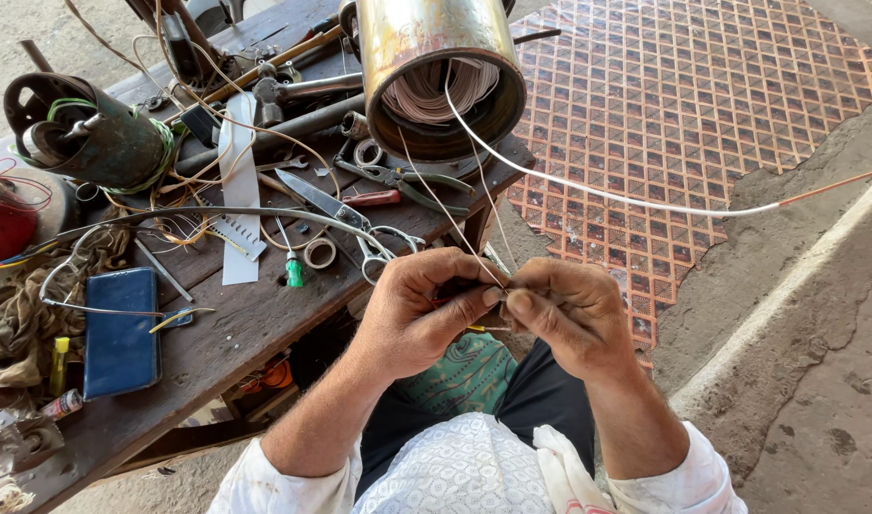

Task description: The person sits at a cluttered workbench repairing an electric motor armature. They handle the wound copper coil inside a metal cylinder, pull out colored lead wires, strip and twist the wire ends by hand, cut with pliers, and wrap a joint with electrical tape.

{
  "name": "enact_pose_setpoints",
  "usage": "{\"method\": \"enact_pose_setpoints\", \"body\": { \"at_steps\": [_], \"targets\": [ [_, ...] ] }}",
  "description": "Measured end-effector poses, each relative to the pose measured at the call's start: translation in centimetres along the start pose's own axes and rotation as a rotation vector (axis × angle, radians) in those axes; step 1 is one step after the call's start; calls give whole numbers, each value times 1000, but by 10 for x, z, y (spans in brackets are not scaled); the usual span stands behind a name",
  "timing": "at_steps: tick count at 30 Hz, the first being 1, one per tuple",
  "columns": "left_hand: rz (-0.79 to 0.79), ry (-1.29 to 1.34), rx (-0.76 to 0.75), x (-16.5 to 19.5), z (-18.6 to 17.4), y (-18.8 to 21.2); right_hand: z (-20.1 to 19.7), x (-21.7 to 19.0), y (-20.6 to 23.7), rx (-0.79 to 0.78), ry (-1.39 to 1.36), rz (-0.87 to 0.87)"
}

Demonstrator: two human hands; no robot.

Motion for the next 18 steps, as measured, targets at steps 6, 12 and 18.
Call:
{"method": "enact_pose_setpoints", "body": {
  "at_steps": [6, 12, 18],
  "targets": [
    [213, -403, 42, 21, 5, -6, 5, 14, -4, 60, -428, 269],
    [235, -319, -4, 24, 1, -4, -5, 14, -7, -36, -411, 127],
    [181, -49, -45, 13, 0, -2, -14, 29, -40, -42, -389, 209]
  ]
}}
Point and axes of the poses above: each hand's wrist, its own y-axis away from the middle knuckle, its own z-axis out of the palm, x = y × z, the point moved 3 cm from there along -y, towards the middle knuckle, and after that the axes turned 6 degrees about z, right-handed, at the moved point
